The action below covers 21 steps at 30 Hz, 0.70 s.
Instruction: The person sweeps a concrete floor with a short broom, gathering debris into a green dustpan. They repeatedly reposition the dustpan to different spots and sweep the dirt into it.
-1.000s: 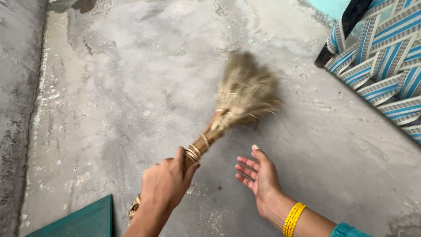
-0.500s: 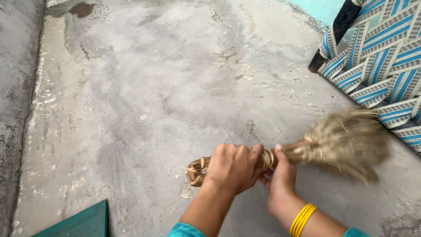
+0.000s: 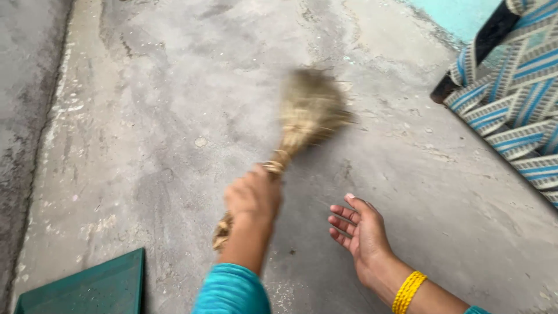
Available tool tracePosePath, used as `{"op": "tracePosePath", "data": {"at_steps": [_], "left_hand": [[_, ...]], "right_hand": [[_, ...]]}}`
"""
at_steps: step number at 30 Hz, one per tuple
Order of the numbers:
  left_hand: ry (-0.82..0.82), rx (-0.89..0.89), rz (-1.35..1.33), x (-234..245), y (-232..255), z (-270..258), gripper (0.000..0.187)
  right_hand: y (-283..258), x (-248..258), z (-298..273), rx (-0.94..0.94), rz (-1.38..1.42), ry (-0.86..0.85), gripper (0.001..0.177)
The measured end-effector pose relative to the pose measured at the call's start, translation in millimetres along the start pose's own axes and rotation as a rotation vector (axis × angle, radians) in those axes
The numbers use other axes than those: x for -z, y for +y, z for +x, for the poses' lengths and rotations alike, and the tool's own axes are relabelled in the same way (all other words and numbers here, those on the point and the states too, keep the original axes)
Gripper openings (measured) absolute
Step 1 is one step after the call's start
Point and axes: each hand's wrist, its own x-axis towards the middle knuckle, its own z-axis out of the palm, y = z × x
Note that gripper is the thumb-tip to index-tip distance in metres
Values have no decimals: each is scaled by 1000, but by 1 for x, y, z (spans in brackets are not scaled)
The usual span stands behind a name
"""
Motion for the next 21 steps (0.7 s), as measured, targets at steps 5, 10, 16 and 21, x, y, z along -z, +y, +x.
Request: {"op": "tracePosePath", "data": {"at_steps": [5, 10, 16, 21], "left_hand": [[-18, 246, -93, -8, -97, -5, 50], [-38, 389, -84, -27, -158, -22, 56], [58, 433, -394, -16, -154, -40, 60], [70, 125, -431, -19, -143, -36, 55]], "right_hand": [[2, -3, -1, -23, -62, -14, 36], [9, -21, -9, -68, -135, 6, 33], [19, -58, -23, -98, -187, -58, 30], [27, -81, -30, -80, -238, -110, 28]]}}
